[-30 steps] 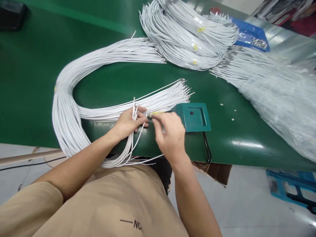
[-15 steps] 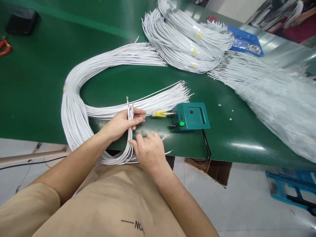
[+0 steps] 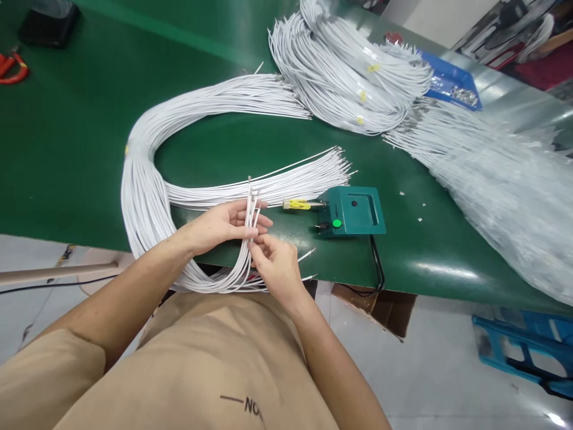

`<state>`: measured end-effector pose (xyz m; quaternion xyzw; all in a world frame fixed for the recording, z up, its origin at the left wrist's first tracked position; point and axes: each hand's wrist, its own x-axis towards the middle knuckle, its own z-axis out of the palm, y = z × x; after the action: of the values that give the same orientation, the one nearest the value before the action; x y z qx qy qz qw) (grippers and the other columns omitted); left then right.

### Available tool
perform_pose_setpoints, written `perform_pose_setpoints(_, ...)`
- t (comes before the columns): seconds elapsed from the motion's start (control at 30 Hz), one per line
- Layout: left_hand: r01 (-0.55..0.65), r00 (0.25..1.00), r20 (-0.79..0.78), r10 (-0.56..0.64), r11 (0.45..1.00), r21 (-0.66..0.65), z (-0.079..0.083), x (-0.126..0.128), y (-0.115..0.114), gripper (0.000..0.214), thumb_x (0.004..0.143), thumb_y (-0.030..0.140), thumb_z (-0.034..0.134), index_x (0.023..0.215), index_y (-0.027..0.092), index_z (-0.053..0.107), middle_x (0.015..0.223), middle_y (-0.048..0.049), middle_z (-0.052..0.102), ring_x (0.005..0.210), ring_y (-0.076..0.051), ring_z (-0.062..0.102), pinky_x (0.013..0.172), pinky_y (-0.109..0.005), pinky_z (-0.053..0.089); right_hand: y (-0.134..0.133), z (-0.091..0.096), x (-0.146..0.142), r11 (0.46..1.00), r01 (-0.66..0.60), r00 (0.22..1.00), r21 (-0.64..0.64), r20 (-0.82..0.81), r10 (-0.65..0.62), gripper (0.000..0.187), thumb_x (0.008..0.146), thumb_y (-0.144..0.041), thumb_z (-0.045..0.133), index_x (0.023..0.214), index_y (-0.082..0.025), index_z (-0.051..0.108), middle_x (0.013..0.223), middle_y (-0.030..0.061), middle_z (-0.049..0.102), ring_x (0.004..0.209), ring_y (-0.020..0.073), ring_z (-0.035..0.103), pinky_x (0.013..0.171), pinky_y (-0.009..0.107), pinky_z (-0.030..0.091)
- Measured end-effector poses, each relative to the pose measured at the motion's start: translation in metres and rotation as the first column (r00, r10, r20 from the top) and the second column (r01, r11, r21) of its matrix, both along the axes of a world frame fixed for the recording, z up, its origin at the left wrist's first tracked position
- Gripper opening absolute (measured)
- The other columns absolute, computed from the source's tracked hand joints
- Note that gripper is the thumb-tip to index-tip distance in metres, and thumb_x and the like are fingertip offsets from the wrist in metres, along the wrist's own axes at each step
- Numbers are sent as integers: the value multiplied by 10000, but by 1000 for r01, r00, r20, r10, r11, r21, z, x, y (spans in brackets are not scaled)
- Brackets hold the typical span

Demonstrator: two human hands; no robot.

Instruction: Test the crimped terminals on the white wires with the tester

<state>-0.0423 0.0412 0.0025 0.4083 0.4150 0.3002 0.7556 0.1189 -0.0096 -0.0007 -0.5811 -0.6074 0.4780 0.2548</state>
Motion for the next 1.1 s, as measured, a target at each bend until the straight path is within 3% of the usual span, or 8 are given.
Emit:
perform_pose_setpoints(0.17, -66, 995, -69, 66, 998, -2, -2, -2, 1, 486, 657, 170, 753, 1110, 166, 576, 952, -66, 712, 851, -169, 676, 835, -328, 513, -2, 1, 0, 997, 10, 989, 76, 144, -21, 239, 859, -298, 469, 728, -209, 648, 603, -6, 642, 550, 123, 565, 573, 230, 398)
perform_pose_setpoints(0.3, -198, 979, -53, 197, 980, -17, -7, 1, 0, 393, 703, 255, 728, 1052, 164, 574, 850, -21, 664, 767, -138, 648, 733, -271, 499, -3, -5, -1, 996, 86, 996, -10, 26, -85, 213, 854, -330, 493, 782, -200, 646, 674, 7, 682, 581, 129, 619, 584, 226, 438)
perform_pose_setpoints(0.43, -170, 982, -70, 175, 983, 74, -13, 11, -6, 234, 684, 243, 727, 847, 157, 582, 761, 31, 581, 638, -77, 539, 636, -208, 438, -1, -4, 1, 995, 73, 997, -75, -27, -75, 209, 848, -337, 508, 763, -194, 636, 652, -4, 677, 546, 121, 620, 583, 226, 460)
perform_pose_setpoints(0.53, -197, 973, -100, 208, 974, 109, -13, 18, -9, 229, 686, 241, 712, 725, 158, 502, 767, 34, 558, 637, -68, 515, 632, -201, 428, 7, 3, 8, 990, 137, 990, -33, -13, -137, 223, 840, -373, 530, 777, -192, 643, 657, -2, 670, 571, 124, 618, 591, 232, 472)
perform_pose_setpoints(0.63, -210, 969, -119, 219, 974, 83, -9, 23, -11, 284, 673, 252, 713, 726, 173, 445, 810, 25, 559, 701, -97, 569, 610, -204, 450, 20, 10, 14, 963, 265, 961, 38, -87, -261, 240, 819, -412, 565, 850, -190, 650, 743, 13, 681, 648, 131, 627, 623, 239, 490)
perform_pose_setpoints(0.83, -177, 929, -293, 227, 966, 186, -5, 28, -13, 298, 650, 221, 719, 727, 184, 434, 645, 68, 498, 525, -70, 510, 508, -190, 422, 39, 10, 13, 968, 231, 940, -97, -234, -248, 254, 701, -407, 692, 746, -158, 668, 665, 5, 644, 598, 121, 567, 591, 246, 467)
perform_pose_setpoints(0.97, -162, 937, -274, 218, 964, 213, -7, 28, -13, 273, 698, 266, 694, 735, 185, 435, 702, 29, 575, 610, -110, 573, 531, -211, 448, 39, 5, 13, 952, 236, 852, -193, -429, -299, 169, 737, -307, 648, 727, -143, 688, 628, -14, 602, 562, 80, 499, 561, 216, 411)
perform_pose_setpoints(1.1, -172, 937, -266, 226, 962, 213, -7, 28, -12, 279, 721, 267, 687, 723, 184, 421, 645, 46, 537, 566, -87, 544, 511, -192, 416, 35, -4, 11, 913, 180, 648, -367, -654, -390, 117, 723, -256, 654, 692, -144, 666, 593, -39, 521, 538, 56, 441, 510, 197, 326)
